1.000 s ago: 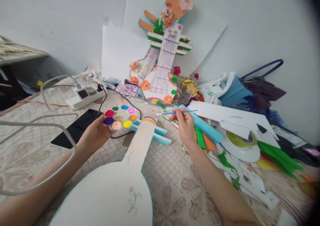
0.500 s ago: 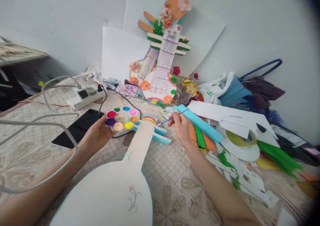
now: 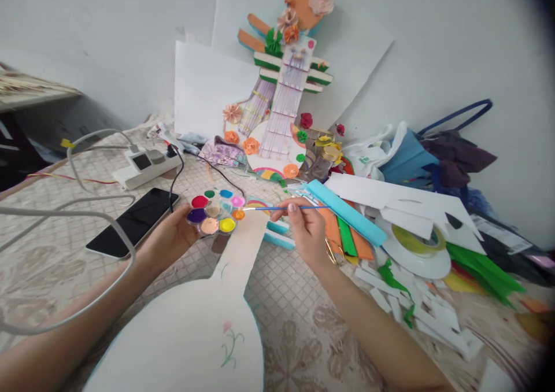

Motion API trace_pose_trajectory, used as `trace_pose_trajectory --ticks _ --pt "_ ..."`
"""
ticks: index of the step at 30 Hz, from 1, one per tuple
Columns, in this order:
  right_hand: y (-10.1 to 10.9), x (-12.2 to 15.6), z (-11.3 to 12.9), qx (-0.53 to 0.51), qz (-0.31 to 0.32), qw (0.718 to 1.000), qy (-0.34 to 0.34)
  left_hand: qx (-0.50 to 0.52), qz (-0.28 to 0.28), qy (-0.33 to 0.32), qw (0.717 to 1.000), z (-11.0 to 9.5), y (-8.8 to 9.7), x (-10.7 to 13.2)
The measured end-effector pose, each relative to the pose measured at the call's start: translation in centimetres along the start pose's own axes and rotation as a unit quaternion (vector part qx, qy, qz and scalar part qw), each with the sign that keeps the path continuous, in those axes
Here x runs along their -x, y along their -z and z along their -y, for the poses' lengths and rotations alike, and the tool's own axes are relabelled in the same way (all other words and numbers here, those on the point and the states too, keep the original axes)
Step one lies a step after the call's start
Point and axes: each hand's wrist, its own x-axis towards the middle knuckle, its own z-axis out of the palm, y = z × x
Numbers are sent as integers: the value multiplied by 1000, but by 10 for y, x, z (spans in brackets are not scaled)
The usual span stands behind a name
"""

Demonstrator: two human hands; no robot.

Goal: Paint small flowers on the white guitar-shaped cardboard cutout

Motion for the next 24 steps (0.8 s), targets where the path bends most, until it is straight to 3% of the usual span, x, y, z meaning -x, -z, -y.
trace_pose_trajectory --ticks 11,24 --pt "-20 16 8 -5 120 993 -18 -18 7 17 1000 4 -4 5" --pt "-16 12 17 72 99 992 18 -15 35 11 999 6 3 2"
